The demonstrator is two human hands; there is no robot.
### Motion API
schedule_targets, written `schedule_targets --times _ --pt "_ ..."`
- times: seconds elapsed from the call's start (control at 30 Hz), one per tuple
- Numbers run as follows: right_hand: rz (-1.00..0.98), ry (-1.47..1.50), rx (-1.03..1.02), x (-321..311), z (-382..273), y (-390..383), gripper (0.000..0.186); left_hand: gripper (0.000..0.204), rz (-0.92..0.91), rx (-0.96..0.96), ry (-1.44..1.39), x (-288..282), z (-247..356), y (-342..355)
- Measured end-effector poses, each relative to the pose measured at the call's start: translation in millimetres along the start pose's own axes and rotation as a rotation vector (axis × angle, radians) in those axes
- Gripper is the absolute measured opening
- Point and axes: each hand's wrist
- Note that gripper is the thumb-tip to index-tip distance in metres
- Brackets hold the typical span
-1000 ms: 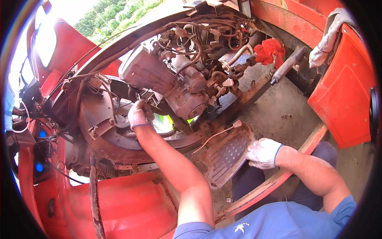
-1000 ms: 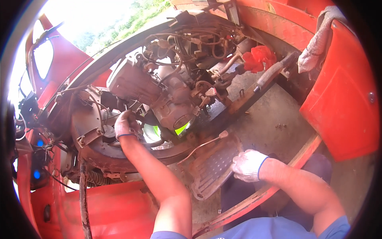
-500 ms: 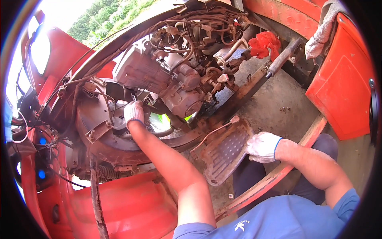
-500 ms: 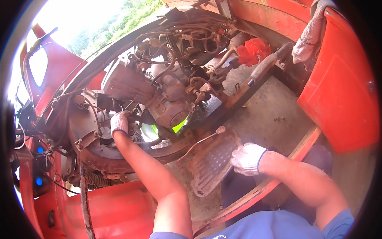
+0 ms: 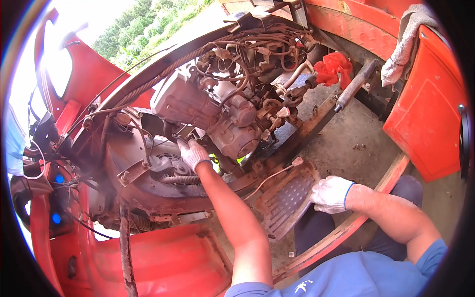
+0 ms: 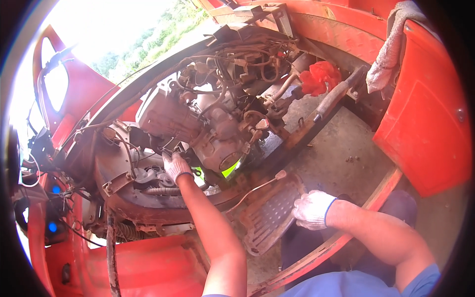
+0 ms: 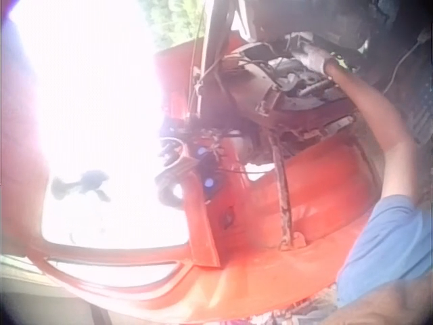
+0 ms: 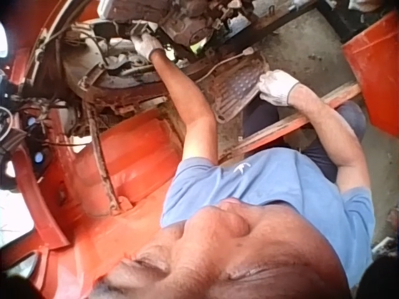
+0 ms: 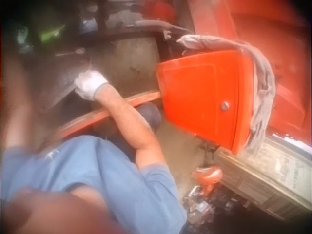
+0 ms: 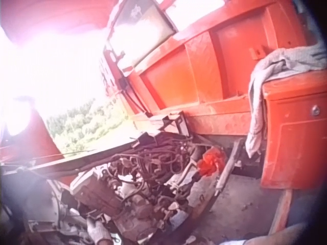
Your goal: The person uses wrenches to loosen and remove fasteners from a vehicle engine located within the cargo bed of a red three-wheeled vehicle.
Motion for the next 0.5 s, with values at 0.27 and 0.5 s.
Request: schedule_targets --times 0.27,0.5 --pt "-0.012 -0.013 0.0 -0.6 -0.4 -0.3 0.03 0.06 0.22 0.194 0.327 28.4 22.5 -11.5" --pt "-0.011 -0.002 -0.012 3.1 -2.7 0.5 0.029 0.062 0.197 0.174 0.293 40.7 16.4 -22.3"
Point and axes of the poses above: each hand's wrist, its own y-axis towards the middle knuckle, its own x-axis out of the palm, z = x × y
